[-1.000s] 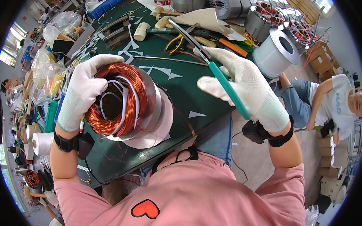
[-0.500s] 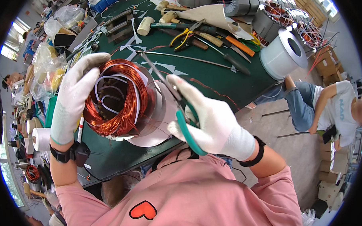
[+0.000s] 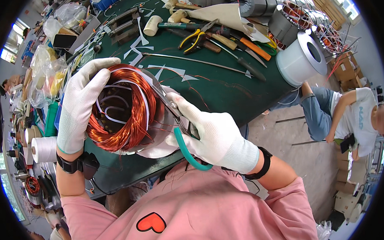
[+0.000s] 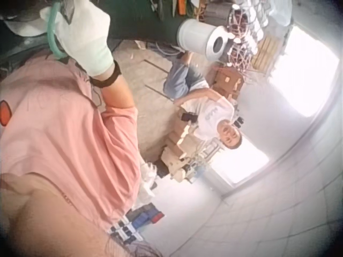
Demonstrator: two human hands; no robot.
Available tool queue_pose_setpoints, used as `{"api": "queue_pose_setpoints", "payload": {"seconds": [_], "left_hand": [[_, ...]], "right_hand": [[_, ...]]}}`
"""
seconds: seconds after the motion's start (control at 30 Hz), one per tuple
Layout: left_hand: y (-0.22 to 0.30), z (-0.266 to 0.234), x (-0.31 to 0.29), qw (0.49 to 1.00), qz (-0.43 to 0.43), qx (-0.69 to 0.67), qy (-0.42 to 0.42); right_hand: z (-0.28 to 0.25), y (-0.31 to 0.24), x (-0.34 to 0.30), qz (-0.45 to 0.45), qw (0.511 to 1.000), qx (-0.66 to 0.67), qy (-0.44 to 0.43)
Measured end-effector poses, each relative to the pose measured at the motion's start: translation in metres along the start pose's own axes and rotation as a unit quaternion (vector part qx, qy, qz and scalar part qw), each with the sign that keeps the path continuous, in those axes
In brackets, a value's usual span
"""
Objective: The worker is inserting insulation paper and securing copper coils onto a motor stator assembly.
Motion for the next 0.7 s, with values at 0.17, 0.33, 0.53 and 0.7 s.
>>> {"api": "queue_pose_setpoints", "payload": {"seconds": [0.17,0.33,0.53,0.7], "left_hand": [[0.002,0.002,0.003,1.000,0.008,-0.018,-0.010],[0.001,0.003,0.005,0.999,0.018,-0.029,-0.023],[0.008,0.009,0.010,0.995,0.062,-0.039,-0.071],[0.013,0.014,0.019,0.985,0.123,-0.006,-0.120]], "right_hand": [[-0.014,-0.007,0.012,-0.068,0.997,-0.029,0.016],[-0.033,-0.023,0.030,-0.020,0.993,-0.110,-0.025],[-0.045,-0.055,0.041,-0.135,0.956,-0.252,-0.060],[-0.050,-0.056,0.037,-0.163,0.936,-0.305,-0.060]]}}
Point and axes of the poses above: each hand's wrist, its own x-axis towards the middle knuckle, its own z-axis out of the palm, y = z × x, the point moved 10 cm from there along x, towards the middle knuckle, and after that the axes turned 14 degrees about x, right-handed, at the moved point
